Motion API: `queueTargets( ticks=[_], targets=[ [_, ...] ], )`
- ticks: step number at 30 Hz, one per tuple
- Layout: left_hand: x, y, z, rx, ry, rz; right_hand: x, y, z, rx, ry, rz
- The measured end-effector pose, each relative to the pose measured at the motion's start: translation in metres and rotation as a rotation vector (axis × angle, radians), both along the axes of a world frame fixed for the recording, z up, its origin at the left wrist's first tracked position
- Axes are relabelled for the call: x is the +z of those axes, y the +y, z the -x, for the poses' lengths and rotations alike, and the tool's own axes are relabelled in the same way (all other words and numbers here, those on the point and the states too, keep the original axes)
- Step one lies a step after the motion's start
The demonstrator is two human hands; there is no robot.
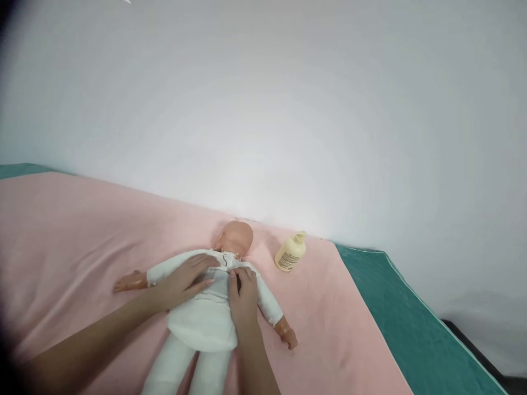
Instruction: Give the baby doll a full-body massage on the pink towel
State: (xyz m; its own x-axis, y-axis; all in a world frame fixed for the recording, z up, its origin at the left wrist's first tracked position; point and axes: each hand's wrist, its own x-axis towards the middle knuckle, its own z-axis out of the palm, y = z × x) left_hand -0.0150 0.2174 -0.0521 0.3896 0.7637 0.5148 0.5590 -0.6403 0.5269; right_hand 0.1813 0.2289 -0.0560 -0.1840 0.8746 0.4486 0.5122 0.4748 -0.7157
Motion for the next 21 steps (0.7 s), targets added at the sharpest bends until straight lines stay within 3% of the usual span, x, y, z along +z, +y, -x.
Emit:
queueTargets(
  ticks=[6, 14, 21],
  targets=[
    [0.0, 0.001, 0.001, -0.003, 0.038, 0.055, -0.002, -0.002, 0.002, 0.001, -0.041, -0.014],
    [-0.005, -0.002, -0.001, 0.032, 0.051, -0.004, -0.009, -0.007, -0.002, 0.021, 0.015, -0.12],
    [-0.012, 0.002, 0.0, 0.043, 0.071, -0.041, -0.009, -0.004, -0.001, 0.042, -0.022, -0.076]
  ],
)
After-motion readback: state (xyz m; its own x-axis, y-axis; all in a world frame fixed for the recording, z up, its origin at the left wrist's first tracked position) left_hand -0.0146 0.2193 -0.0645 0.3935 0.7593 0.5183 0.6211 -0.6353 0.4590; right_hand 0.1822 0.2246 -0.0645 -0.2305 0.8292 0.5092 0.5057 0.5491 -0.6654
